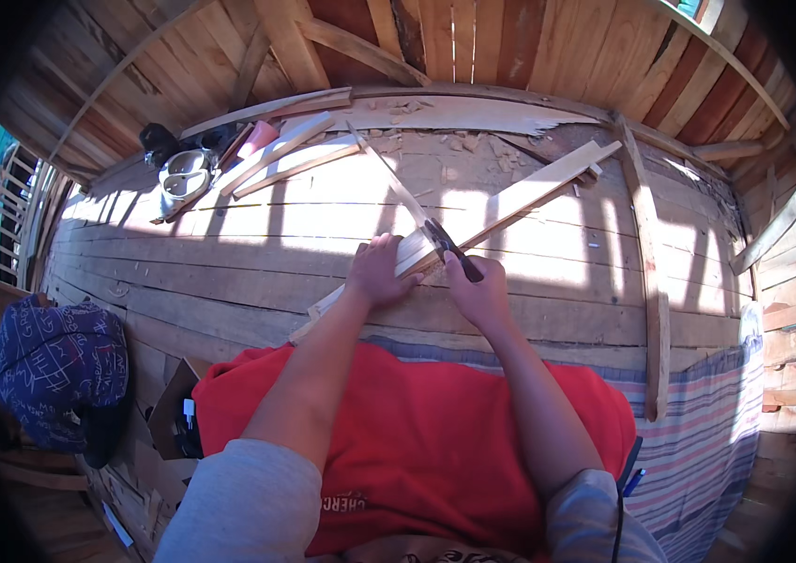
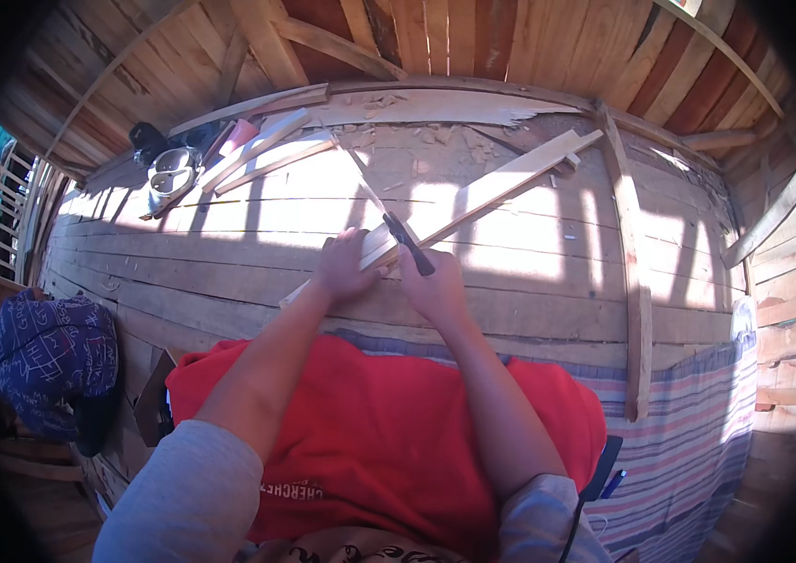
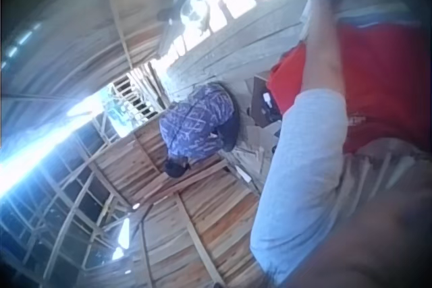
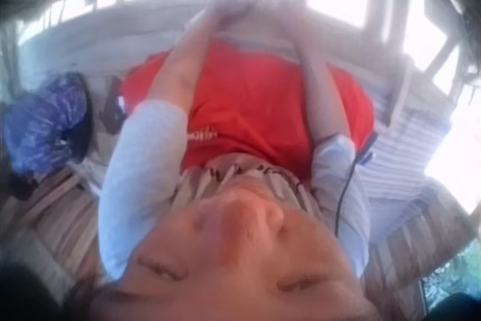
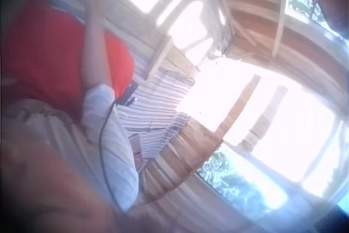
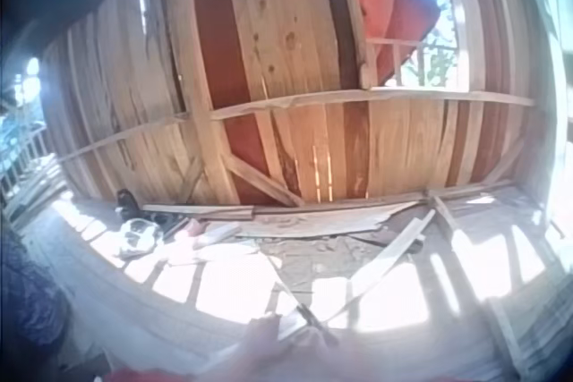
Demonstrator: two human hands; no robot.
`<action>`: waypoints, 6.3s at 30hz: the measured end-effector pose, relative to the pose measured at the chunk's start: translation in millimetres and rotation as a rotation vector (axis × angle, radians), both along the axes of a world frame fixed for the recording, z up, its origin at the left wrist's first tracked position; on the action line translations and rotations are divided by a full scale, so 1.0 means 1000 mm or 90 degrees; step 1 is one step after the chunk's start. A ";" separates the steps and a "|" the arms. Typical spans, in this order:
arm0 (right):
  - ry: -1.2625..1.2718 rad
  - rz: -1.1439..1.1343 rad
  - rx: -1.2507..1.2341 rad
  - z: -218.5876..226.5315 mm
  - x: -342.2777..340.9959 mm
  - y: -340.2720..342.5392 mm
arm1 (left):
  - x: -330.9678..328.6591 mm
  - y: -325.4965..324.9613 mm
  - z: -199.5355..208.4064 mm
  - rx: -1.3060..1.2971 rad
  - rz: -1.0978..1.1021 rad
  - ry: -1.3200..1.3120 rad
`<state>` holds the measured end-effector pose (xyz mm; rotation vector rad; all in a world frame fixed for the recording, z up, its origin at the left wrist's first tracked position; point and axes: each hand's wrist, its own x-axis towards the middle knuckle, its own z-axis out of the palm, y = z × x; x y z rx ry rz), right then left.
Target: The person saws a thin piece of wood using a handsaw while holding it against the floor by hand and foot.
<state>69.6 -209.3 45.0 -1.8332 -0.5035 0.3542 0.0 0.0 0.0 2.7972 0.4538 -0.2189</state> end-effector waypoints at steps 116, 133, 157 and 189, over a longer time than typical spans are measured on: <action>0.067 -0.050 -0.058 0.030 -0.033 -0.037 | -0.001 -0.020 -0.024 0.086 0.093 -0.235; 0.128 -0.098 -0.050 0.037 -0.046 -0.081 | -0.003 -0.017 -0.025 0.097 0.079 -0.253; 0.039 0.000 -0.134 0.042 -0.004 -0.037 | 0.016 0.000 -0.028 0.048 0.125 -0.197; 0.101 -0.193 0.047 0.048 0.033 -0.126 | 0.010 -0.020 -0.007 0.052 0.145 -0.119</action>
